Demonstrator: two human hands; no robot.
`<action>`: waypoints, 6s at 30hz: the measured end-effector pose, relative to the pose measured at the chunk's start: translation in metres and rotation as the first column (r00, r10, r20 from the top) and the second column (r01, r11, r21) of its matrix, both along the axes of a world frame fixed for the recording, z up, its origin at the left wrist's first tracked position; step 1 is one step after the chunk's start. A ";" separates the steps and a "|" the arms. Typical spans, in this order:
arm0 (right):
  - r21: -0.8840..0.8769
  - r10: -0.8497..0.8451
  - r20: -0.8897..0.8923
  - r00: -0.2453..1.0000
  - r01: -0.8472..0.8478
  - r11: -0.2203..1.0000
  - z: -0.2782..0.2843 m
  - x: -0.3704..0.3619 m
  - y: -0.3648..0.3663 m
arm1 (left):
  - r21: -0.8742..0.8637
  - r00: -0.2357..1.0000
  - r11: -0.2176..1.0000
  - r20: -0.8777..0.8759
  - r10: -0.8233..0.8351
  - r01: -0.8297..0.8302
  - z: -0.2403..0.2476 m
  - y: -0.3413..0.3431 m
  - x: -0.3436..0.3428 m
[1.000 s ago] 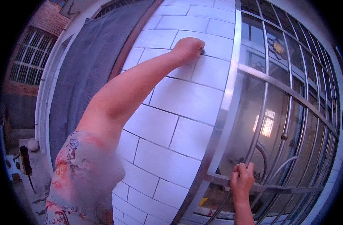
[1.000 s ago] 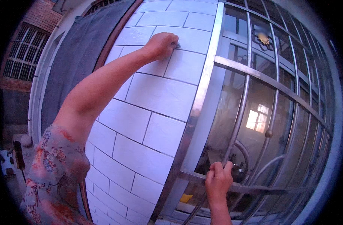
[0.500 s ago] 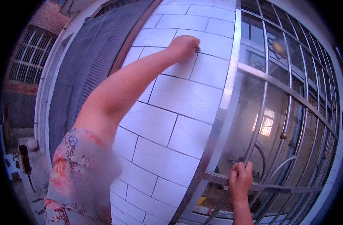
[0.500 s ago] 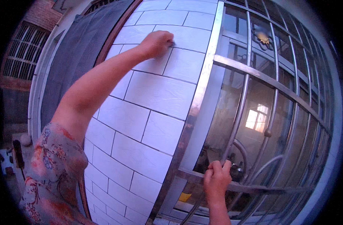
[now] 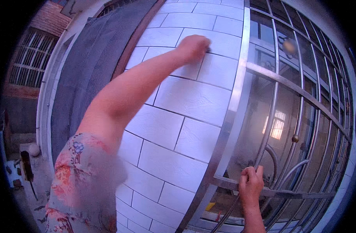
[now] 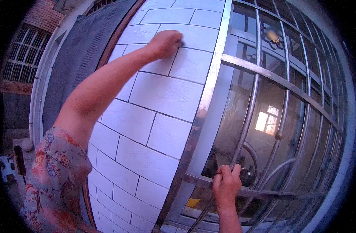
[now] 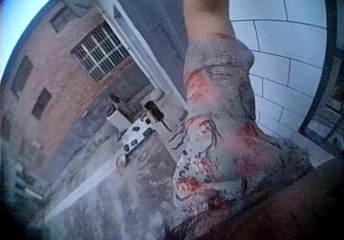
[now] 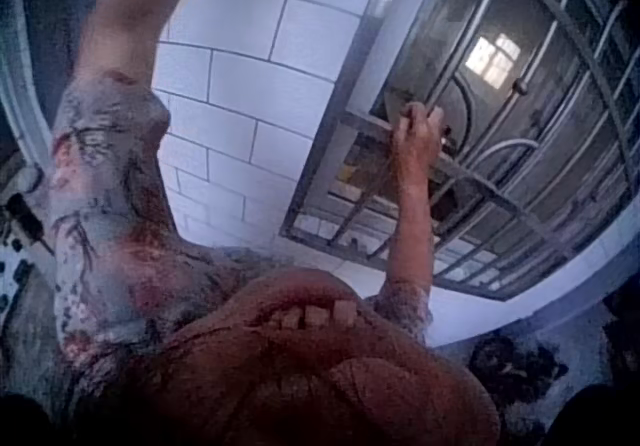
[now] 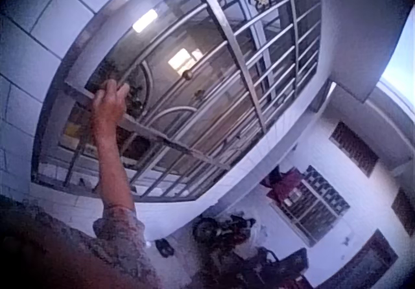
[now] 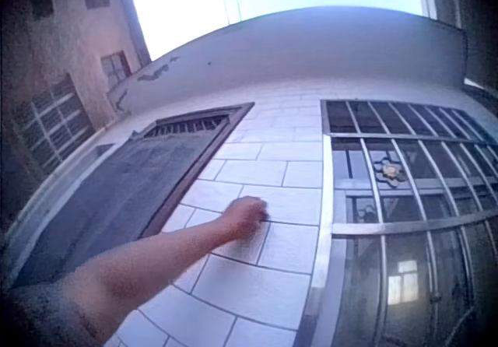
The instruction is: The person scrubs the tiled exterior wall of a building using a scouring pad, dipping the pad into a bucket of water occasionally.
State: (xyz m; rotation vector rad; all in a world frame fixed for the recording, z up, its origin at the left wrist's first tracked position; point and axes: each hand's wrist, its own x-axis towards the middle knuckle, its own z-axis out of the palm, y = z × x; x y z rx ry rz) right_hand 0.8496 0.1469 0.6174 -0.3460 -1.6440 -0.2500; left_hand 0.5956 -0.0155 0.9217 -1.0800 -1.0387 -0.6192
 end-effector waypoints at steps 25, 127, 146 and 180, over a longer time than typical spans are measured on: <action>-0.030 -0.048 0.041 0.998 0.050 0.998 0.000 0.000 0.000 | 0.037 0.990 0.998 -0.130 -0.046 0.051 0.001 0.020 0.010; 0.004 -0.108 0.010 0.994 0.108 0.994 0.001 -0.005 0.001 | 0.001 0.973 0.991 -0.190 -0.128 0.130 -0.014 0.007 -0.009; 0.020 -0.086 -0.011 0.996 0.086 0.996 0.001 -0.006 0.002 | 0.037 0.988 0.999 -0.152 -0.031 0.037 -0.016 0.013 0.012; 0.019 -0.072 0.006 0.997 0.072 0.997 0.002 -0.005 -0.004 | 0.135 0.996 0.989 0.059 -0.072 0.064 -0.031 -0.012 -0.033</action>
